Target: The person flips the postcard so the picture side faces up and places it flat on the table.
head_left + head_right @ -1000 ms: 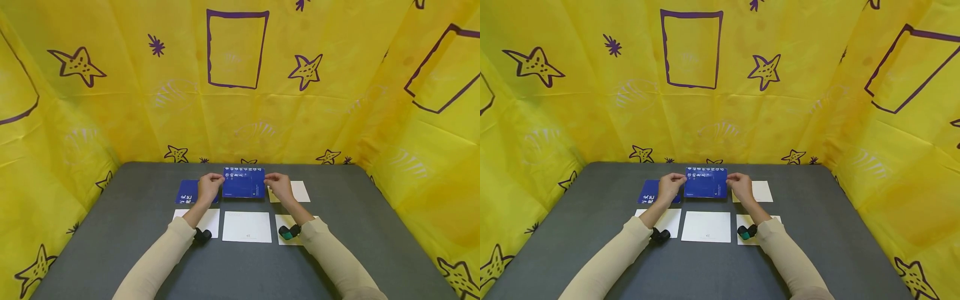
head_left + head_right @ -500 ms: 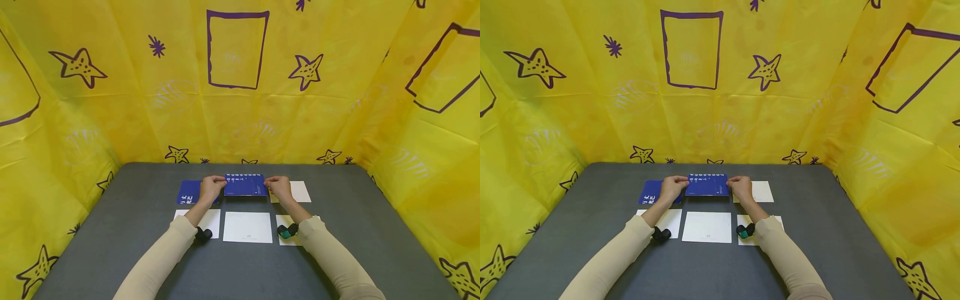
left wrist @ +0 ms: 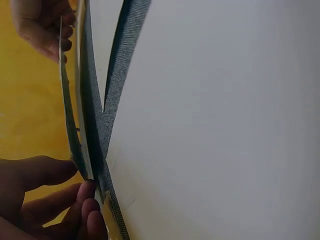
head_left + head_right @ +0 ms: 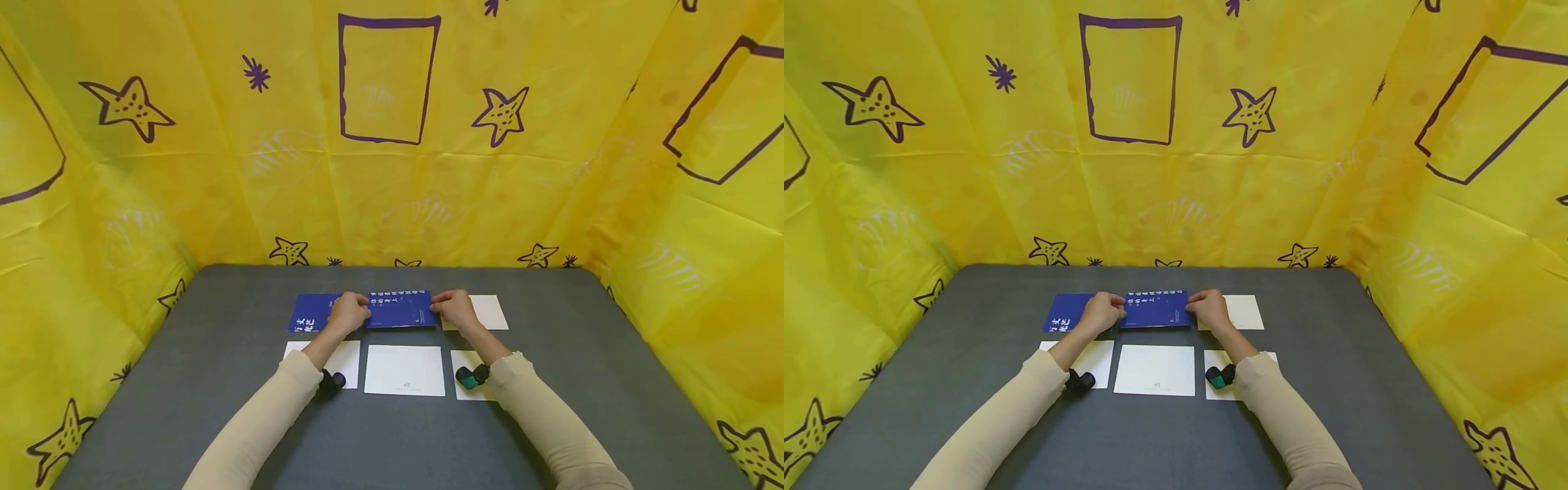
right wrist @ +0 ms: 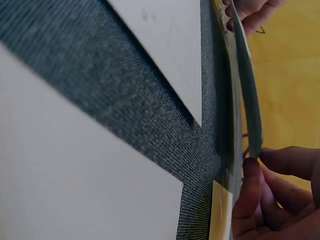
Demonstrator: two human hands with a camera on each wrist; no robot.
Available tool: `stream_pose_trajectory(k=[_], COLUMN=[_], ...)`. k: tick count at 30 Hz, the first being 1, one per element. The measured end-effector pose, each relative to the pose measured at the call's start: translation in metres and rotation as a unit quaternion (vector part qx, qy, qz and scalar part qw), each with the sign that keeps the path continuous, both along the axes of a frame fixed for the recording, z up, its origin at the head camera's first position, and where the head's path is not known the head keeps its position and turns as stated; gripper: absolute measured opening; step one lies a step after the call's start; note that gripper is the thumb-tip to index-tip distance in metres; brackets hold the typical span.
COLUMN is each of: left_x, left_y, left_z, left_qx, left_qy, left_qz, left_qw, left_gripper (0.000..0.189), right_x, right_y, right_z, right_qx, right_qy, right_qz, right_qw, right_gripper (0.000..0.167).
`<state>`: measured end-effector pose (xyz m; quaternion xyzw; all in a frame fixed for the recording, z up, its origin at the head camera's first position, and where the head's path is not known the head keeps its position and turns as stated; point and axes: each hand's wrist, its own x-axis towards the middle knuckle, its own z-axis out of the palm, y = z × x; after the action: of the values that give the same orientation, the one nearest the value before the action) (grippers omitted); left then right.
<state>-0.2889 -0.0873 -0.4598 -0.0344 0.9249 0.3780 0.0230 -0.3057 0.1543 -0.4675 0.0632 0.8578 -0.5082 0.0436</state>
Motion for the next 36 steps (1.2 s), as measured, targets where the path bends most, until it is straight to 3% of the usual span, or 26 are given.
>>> stream_pose_trajectory(k=[5, 11, 16, 25, 32, 36], left_x=[0.001, 0.002, 0.003, 0.004, 0.007, 0.008], left_y=[-0.004, -0.007, -0.004, 0.036, 0.06, 0.074], left_z=[0.001, 0.005, 0.008, 0.019, 0.016, 0.013], left_qx=[-0.013, -0.018, -0.007, 0.052, 0.06, 0.059], left_qy=[-0.019, -0.02, -0.008, -0.001, 0.001, -0.004], left_qz=[0.0, -0.011, -0.018, -0.06, -0.086, -0.103], left_qw=[0.9997, 0.9996, 0.9998, 0.9969, 0.9945, 0.9929], left_gripper=[0.027, 0.025, 0.021, 0.021, 0.021, 0.02], right_x=[-0.002, -0.006, -0.006, 0.002, 0.013, 0.015], right_y=[-0.002, 0.01, 0.024, 0.059, 0.08, 0.088], right_z=[0.0, 0.009, 0.017, 0.019, 0.021, 0.022], right_qx=[0.051, 0.048, 0.057, 0.065, 0.074, 0.101], right_qy=[-0.006, -0.045, -0.044, -0.023, 0.018, 0.019], right_qz=[0.047, 0.114, 0.157, 0.136, 0.14, 0.108], right_qw=[0.9976, 0.9913, 0.985, 0.9883, 0.9872, 0.9888], right_gripper=[0.021, 0.025, 0.027, 0.028, 0.03, 0.03])
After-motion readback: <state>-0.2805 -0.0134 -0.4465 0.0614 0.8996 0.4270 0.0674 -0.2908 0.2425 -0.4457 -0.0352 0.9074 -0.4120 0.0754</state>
